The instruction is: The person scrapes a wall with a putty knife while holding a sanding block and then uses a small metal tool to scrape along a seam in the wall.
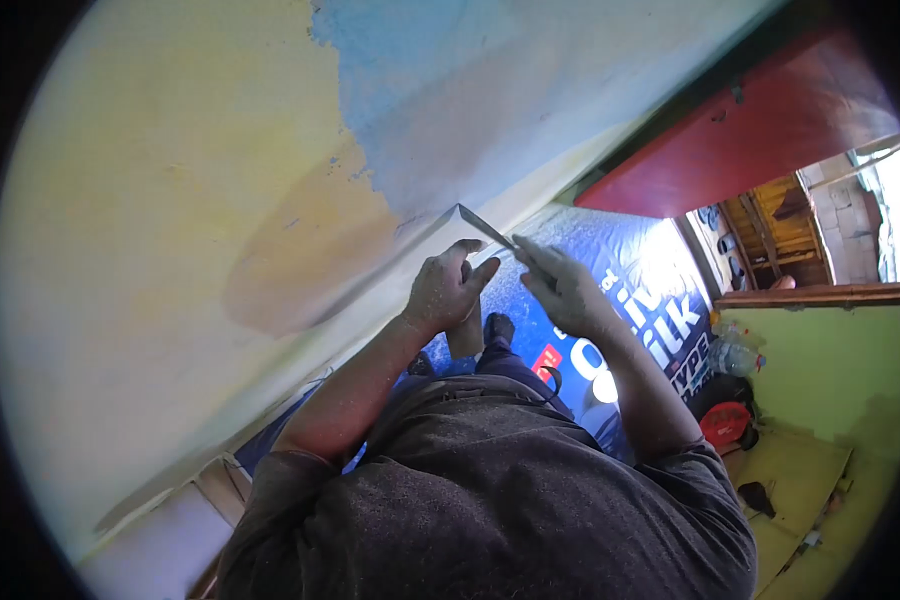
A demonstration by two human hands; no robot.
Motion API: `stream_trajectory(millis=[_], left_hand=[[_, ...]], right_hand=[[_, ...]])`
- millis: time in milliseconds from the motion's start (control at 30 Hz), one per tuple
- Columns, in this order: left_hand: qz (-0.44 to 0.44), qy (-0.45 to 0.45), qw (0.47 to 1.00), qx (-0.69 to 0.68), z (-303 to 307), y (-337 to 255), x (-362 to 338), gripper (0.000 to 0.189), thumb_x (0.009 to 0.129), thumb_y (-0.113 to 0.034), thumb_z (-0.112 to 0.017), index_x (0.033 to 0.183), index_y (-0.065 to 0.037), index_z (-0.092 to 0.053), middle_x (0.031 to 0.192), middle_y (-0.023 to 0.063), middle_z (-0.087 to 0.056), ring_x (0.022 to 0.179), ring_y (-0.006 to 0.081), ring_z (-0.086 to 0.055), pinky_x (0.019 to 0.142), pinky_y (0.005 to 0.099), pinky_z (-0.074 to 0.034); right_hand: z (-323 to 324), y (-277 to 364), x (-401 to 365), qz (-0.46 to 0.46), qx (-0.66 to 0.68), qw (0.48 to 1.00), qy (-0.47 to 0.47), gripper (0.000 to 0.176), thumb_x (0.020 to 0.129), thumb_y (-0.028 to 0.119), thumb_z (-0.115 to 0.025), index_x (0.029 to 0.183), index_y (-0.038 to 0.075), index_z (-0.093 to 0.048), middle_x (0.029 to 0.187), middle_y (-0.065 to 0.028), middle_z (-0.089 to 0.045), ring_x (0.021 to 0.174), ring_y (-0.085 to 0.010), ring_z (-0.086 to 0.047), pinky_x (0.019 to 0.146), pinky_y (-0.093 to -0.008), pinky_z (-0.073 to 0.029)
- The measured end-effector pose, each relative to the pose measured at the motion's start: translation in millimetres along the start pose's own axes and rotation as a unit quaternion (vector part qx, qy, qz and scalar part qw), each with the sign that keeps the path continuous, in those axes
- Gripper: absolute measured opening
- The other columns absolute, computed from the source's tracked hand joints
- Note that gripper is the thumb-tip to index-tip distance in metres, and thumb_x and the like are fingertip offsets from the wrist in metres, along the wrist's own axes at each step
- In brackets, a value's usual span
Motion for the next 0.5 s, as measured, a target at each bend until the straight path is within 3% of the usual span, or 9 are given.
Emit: stream_trajectory(millis=[67,100,200,267,300,400,433,500], left_hand=[[0.002,-0.012,1.0,-0.019,0.8,21.9,-10.7,0.055,0.109,-0.042,-0.065,0.137,0.005,-0.069,0.09,0.0271,-0.076,0.091,0.0371,-0.078,0.085,0.0472,-0.058],[-0.007,-0.022,0.999,-0.025,2.8,32.9,-16.2,0.052,0.109,-0.04,-0.064,0.136,0.005,-0.069,0.093,0.0285,-0.077,0.093,0.0376,-0.078,0.086,0.0474,-0.058],[0.002,-0.003,1.0,-0.023,21.0,47.6,-38.3,0.045,0.111,-0.034,-0.059,0.131,0.004,-0.071,0.1,0.0318,-0.077,0.099,0.043,-0.078,0.089,0.0495,-0.058],[-0.023,-0.004,0.999,-0.025,32.7,52.3,-54.6,0.043,0.111,-0.034,-0.059,0.13,0.004,-0.072,0.099,0.0316,-0.076,0.099,0.0456,-0.077,0.088,0.0507,-0.058],[-0.075,-0.019,0.997,-0.011,39.3,49.7,-63.8,0.04,0.111,-0.032,-0.059,0.131,0.001,-0.072,0.089,0.0274,-0.076,0.088,0.0463,-0.077,0.08,0.0507,-0.058],[-0.084,0.027,0.996,0.023,61.2,23.1,-92.8,0.039,0.109,-0.031,-0.062,0.134,-0.002,-0.07,0.079,0.0213,-0.074,0.074,0.0424,-0.075,0.071,0.0489,-0.056],[-0.1,0.027,0.992,0.076,64.2,22.6,-101.1,0.041,0.106,-0.03,-0.066,0.138,-0.004,-0.067,0.072,0.0169,-0.072,0.064,0.0384,-0.072,0.065,0.0466,-0.055],[-0.083,0.034,0.994,0.063,71.0,19.8,-113.5,0.056,0.098,-0.033,-0.075,0.144,-0.005,-0.062,0.069,0.0142,-0.071,0.061,0.0361,-0.07,0.064,0.0445,-0.054]], right_hand=[[-48.5,-18.2,-12.1,0.001,0.111,0.994,-0.024,0.059,0.105,0.009,-0.068,0.161,0.002,-0.052,0.122,-0.0227,-0.072,0.11,-0.0333,-0.074,0.098,-0.0413,-0.057],[-66.0,-17.2,-15.4,0.008,0.153,0.987,-0.05,0.06,0.104,0.008,-0.066,0.162,0.001,-0.051,0.112,-0.0185,-0.069,0.104,-0.0292,-0.071,0.097,-0.0398,-0.056],[-105.7,-1.6,-14.6,-0.096,0.284,0.953,-0.031,0.062,0.106,0.007,-0.06,0.166,0.001,-0.045,0.1,-0.0068,-0.061,0.085,-0.0162,-0.066,0.079,-0.0334,-0.057],[-118.4,13.8,-8.1,-0.097,0.336,0.936,-0.046,0.064,0.106,0.006,-0.059,0.168,0.001,-0.043,0.098,-0.005,-0.06,0.075,-0.0125,-0.064,0.066,-0.0299,-0.054],[-123.7,21.8,-4.6,-0.096,0.362,0.926,-0.053,0.064,0.107,0.006,-0.059,0.169,0.002,-0.043,0.097,-0.0041,-0.06,0.07,-0.0106,-0.062,0.06,-0.0281,-0.053],[-134.1,40.9,7.2,-0.087,0.367,0.924,-0.062,0.068,0.108,0.008,-0.056,0.173,0.003,-0.035,0.1,-0.0095,-0.064,0.071,-0.0147,-0.065,0.063,-0.032,-0.056],[-134.5,50.7,10.1,-0.105,0.361,0.925,-0.051,0.075,0.107,0.007,-0.054,0.175,-0.001,-0.023,0.099,-0.0123,-0.066,0.072,-0.0159,-0.067,0.064,-0.0328,-0.058],[-148.6,52.0,17.7,-0.095,0.367,0.923,-0.066,0.081,0.106,0.007,-0.055,0.175,-0.005,-0.015,0.098,-0.0132,-0.067,0.074,-0.0176,-0.068,0.066,-0.0338,-0.059]])
Point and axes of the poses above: each hand's wrist, its own x-axis towards the middle knuckle, its own z-axis out of the back of the hand, y = z × x, the point moved 7 cm from there along x, towards the middle knuckle
